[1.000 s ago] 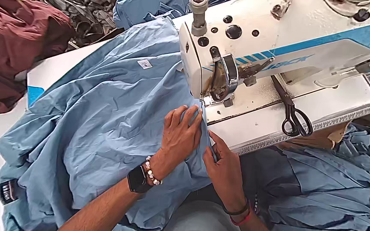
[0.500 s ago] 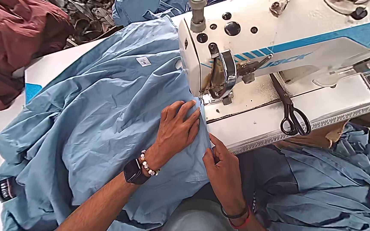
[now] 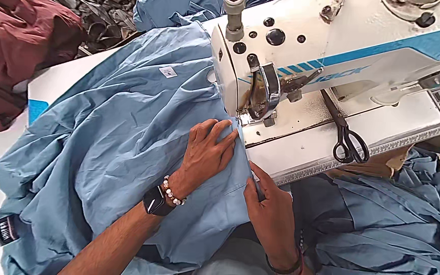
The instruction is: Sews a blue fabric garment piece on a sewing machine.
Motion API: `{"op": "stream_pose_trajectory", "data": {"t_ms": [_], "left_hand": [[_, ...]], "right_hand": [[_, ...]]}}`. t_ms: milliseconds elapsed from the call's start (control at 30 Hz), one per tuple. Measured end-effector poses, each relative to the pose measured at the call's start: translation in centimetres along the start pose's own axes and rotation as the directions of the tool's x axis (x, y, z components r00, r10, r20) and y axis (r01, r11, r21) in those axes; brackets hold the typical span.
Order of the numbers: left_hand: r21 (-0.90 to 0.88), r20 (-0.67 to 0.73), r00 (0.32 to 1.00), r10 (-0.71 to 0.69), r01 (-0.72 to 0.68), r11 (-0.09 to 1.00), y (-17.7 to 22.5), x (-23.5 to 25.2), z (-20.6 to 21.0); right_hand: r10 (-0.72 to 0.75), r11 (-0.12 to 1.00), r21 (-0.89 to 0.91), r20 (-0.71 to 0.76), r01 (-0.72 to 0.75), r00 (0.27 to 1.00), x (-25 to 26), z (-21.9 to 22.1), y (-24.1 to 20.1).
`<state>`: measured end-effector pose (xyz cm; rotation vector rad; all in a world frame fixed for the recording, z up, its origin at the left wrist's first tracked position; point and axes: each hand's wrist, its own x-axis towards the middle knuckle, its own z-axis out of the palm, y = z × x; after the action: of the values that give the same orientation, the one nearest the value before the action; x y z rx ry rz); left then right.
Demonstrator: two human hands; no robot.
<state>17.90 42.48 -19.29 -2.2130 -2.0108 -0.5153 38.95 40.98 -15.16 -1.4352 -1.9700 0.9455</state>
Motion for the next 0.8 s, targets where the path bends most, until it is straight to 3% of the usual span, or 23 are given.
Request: {"op": "stream_pose_trajectory", "data": {"t_ms": [200, 367, 433, 533, 600, 700, 800], "left_hand": [[-0.059, -0.034, 0.985, 0.167, -0.168, 0.984, -2.7, 1.4, -0.5], [-0.063, -0.086, 0.927, 0.365, -0.37, 0.927, -4.3, 2.9, -0.6], [-0.095, -0.036, 0.945, 0.326, -0.328, 0.94, -3.4, 2.6, -0.8], [-0.298, 0.027, 0.999, 0.019, -0.01, 0.955, -0.6, 0.8, -0.5], [-0.332, 0.047, 0.996, -0.073, 0.084, 0.939, -0.4, 0.1, -0.3], [-0.237, 0.054, 0.998, 0.03, -0.016, 0.971, -1.0, -0.2, -0.4], [-0.185, 0.032, 0.991, 0.129, -0.121, 0.975, -0.7, -0.4, -0.3]], "right_hand": [[-0.085, 0.987, -0.135, -0.011, 0.083, 0.996, 1.1, -1.0, -1.0], [-0.197, 0.934, -0.291, 0.064, 0.207, 0.978, 4.0, -2.2, -2.7], [-0.184, 0.93, -0.307, 0.092, 0.204, 0.979, 6.2, -1.8, -2.9], [-0.104, 0.935, -0.32, 0.16, 0.152, 0.982, 10.0, 0.2, -0.8], [-0.082, 0.921, -0.359, 0.2, 0.151, 0.976, 11.0, 0.8, 0.6], [-0.147, 0.911, -0.35, 0.221, 0.22, 0.964, 9.3, -1.7, 2.5], [-0.245, 0.927, -0.186, 0.36, 0.326, 0.901, 5.8, -5.9, 5.3]]}}
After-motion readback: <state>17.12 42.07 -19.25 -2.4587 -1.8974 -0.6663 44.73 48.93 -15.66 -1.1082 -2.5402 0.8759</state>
